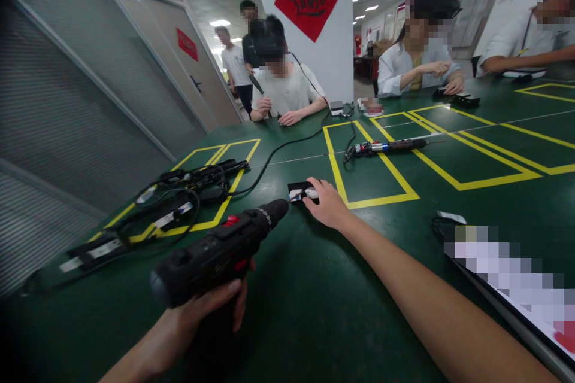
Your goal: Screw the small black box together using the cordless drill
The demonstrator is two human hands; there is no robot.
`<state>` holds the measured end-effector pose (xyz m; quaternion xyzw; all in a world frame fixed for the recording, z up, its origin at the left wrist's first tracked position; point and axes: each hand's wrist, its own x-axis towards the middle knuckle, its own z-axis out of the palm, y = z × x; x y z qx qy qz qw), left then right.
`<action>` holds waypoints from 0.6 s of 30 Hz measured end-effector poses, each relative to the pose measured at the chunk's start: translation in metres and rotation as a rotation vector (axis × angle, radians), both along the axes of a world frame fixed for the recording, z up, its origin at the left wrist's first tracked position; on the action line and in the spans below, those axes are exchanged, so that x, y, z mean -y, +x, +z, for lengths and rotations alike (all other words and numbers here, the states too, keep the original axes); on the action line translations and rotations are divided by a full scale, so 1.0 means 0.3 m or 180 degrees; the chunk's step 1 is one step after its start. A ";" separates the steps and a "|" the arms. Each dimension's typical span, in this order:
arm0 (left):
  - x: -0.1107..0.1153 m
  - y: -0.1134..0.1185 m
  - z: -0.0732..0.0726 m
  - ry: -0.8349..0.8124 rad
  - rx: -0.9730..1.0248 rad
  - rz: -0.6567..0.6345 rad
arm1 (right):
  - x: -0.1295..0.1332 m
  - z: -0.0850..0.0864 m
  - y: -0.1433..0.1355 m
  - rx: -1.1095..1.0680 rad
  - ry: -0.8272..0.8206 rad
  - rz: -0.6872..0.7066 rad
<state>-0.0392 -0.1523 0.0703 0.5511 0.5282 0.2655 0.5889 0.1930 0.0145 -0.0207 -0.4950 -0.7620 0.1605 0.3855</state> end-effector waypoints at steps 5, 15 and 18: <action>0.002 0.002 0.001 -0.0031 0.0034 0.0015 | 0.004 0.006 0.001 0.0009 -0.0050 0.0007; 0.006 -0.005 0.007 0.0061 -0.0044 -0.0073 | 0.006 0.007 0.004 -0.0003 -0.0060 0.0038; 0.006 -0.003 0.010 0.0049 -0.0079 -0.0097 | 0.004 0.007 0.005 -0.0015 -0.0098 0.0048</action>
